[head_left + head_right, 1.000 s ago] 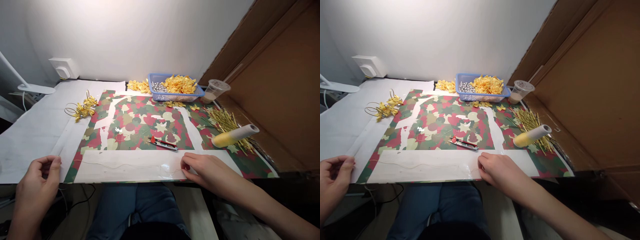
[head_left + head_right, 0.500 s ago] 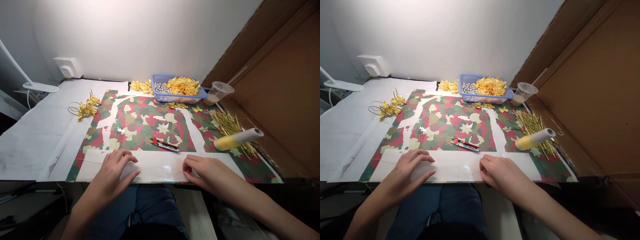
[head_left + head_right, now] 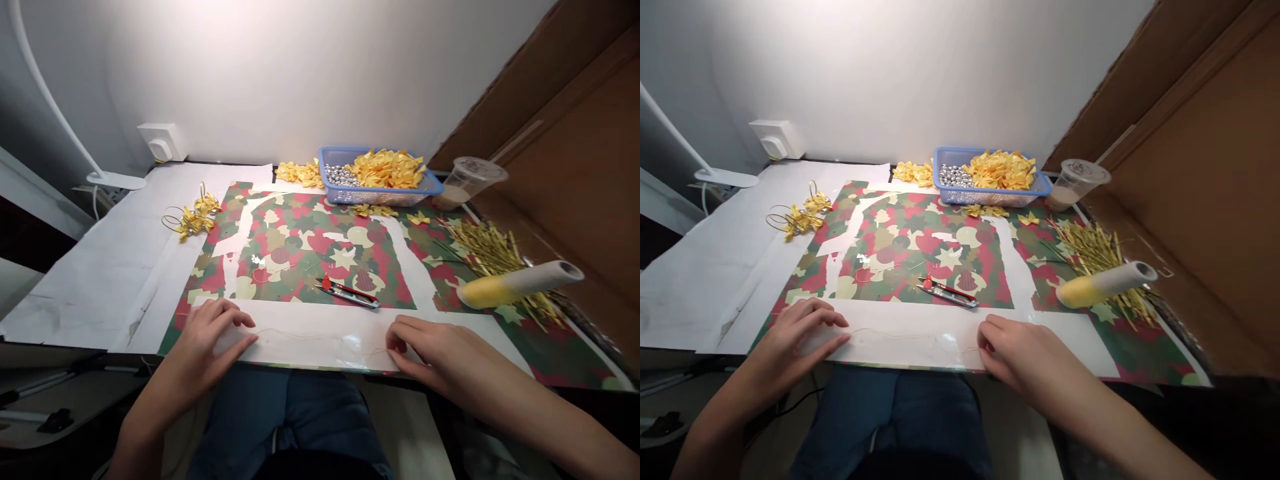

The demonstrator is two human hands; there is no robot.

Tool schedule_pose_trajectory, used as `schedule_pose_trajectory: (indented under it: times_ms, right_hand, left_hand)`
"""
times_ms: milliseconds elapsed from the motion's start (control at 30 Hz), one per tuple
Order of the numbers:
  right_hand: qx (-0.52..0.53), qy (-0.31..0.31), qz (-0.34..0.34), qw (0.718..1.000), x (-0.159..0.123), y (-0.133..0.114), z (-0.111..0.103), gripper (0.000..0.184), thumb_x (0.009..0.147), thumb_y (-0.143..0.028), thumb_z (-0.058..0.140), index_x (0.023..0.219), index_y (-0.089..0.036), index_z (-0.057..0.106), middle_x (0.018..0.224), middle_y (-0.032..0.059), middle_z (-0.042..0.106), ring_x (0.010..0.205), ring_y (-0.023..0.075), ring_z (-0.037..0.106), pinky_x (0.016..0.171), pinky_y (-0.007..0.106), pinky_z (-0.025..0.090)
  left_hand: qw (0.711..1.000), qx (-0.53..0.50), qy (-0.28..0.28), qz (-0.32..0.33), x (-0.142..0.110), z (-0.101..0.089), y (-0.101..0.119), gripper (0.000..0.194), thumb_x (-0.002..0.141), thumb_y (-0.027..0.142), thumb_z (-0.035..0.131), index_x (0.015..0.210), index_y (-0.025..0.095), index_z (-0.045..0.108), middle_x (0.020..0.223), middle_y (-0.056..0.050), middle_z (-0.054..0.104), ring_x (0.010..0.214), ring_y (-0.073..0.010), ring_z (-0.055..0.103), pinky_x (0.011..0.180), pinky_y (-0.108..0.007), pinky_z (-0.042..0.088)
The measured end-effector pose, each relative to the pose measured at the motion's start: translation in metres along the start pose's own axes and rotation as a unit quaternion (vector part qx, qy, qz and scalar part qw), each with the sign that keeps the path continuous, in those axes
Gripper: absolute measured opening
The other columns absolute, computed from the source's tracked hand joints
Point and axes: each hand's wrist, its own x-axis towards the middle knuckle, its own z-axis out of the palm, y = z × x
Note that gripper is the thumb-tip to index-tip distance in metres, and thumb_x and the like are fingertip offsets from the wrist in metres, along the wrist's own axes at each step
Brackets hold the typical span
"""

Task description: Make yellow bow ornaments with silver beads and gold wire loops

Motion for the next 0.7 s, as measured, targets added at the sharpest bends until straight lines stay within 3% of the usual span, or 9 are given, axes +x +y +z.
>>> schedule_pose_trajectory:
  times_ms: [167,267,433,700]
  right_hand:
    - [0.024,-0.009,0.019,1.000,0.000,-0.006,-0.009,0.016,0.087,-0.013,0.052,0.074,-0.019,0.058,0.077,0.0015,0.066,0.063,0.0154,0.064,0.056,0.023,0.042]
    - [0.031,-0.001,0.027,0.999,-0.001,-0.007,-0.010,0.016,0.086,-0.011,0.053,0.074,-0.019,0.059,0.076,0.0008,0.066,0.061,0.0146,0.062,0.055,0.023,0.041]
    - [0.020,0.024,0.009,0.999,-0.003,-0.002,-0.004,0.013,0.086,-0.011,0.055,0.076,-0.018,0.060,0.077,0.0017,0.067,0.064,0.0158,0.063,0.056,0.024,0.040]
    - [0.018,0.036,0.013,0.999,-0.006,0.005,-0.005,0.013,0.085,-0.011,0.057,0.075,-0.018,0.060,0.077,0.0015,0.067,0.064,0.0158,0.063,0.057,0.024,0.039]
  left_hand:
    - [0.990,-0.018,0.030,0.134,0.021,0.031,0.042,0.007,0.091,0.019,0.055,0.094,0.022,0.061,0.087,-0.001,0.064,0.085,-0.0175,0.060,0.079,-0.031,0.041]
    - [0.985,-0.040,0.003,0.165,0.037,0.052,0.075,0.005,0.090,0.018,0.059,0.093,0.019,0.061,0.086,-0.001,0.064,0.083,-0.0180,0.060,0.077,-0.032,0.042]
    - [0.985,-0.023,-0.089,0.146,0.057,0.078,0.107,0.005,0.088,0.019,0.060,0.093,0.016,0.061,0.090,-0.004,0.064,0.086,-0.0225,0.058,0.079,-0.038,0.044]
    - [0.986,-0.005,-0.124,0.107,0.070,0.085,0.114,0.010,0.091,0.013,0.051,0.084,0.016,0.057,0.088,-0.005,0.064,0.084,-0.0224,0.056,0.077,-0.037,0.040]
